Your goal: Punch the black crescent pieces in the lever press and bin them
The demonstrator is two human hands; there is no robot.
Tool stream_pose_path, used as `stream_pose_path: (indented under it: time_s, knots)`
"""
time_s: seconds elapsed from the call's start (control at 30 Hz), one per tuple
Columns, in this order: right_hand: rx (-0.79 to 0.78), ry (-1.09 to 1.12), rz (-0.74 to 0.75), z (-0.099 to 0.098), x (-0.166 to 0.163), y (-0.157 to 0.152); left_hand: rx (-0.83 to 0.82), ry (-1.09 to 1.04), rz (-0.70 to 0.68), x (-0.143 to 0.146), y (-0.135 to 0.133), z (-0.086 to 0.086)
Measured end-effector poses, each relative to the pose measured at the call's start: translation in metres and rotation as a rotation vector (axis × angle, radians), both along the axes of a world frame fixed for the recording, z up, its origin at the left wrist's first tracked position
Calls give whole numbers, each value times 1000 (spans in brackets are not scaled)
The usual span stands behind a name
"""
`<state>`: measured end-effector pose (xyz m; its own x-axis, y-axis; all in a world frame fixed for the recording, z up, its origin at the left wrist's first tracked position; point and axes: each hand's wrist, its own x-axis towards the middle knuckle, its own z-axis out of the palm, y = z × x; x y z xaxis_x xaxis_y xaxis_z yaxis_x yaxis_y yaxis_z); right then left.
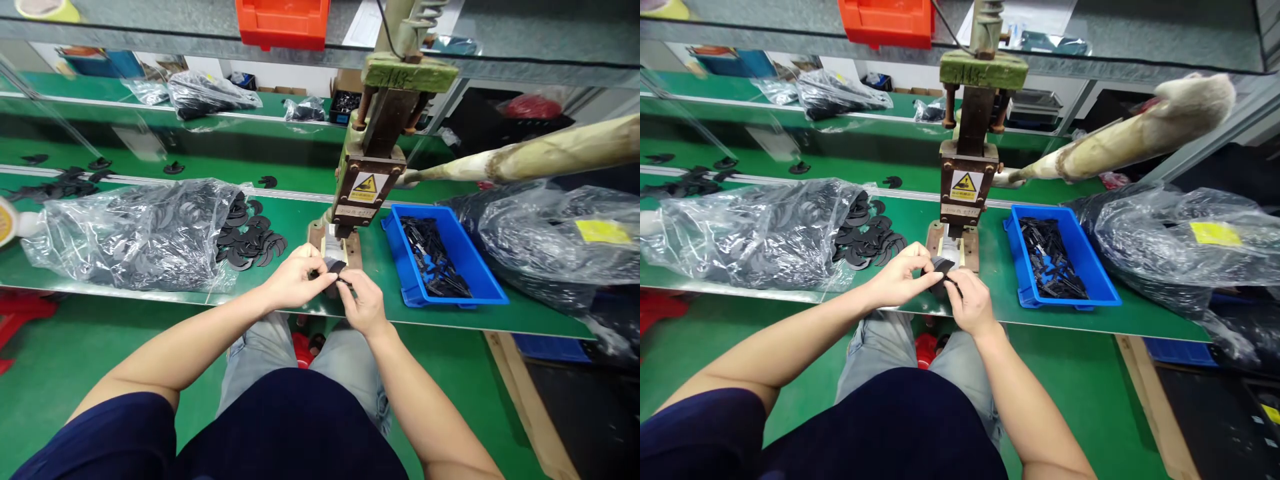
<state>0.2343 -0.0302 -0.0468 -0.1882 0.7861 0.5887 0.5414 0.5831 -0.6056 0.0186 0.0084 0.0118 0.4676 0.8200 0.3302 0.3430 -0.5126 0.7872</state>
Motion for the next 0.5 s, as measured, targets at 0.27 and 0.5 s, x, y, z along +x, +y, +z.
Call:
stream_pose_path:
  time_s: [0.27,0.5]
  knots:
    - [53,8,44,-2,7,-6,-126,-41,-55,9,-3,0]
    - [42,116,12,8,14,-17,-553,-328,-70,19,-3,-8]
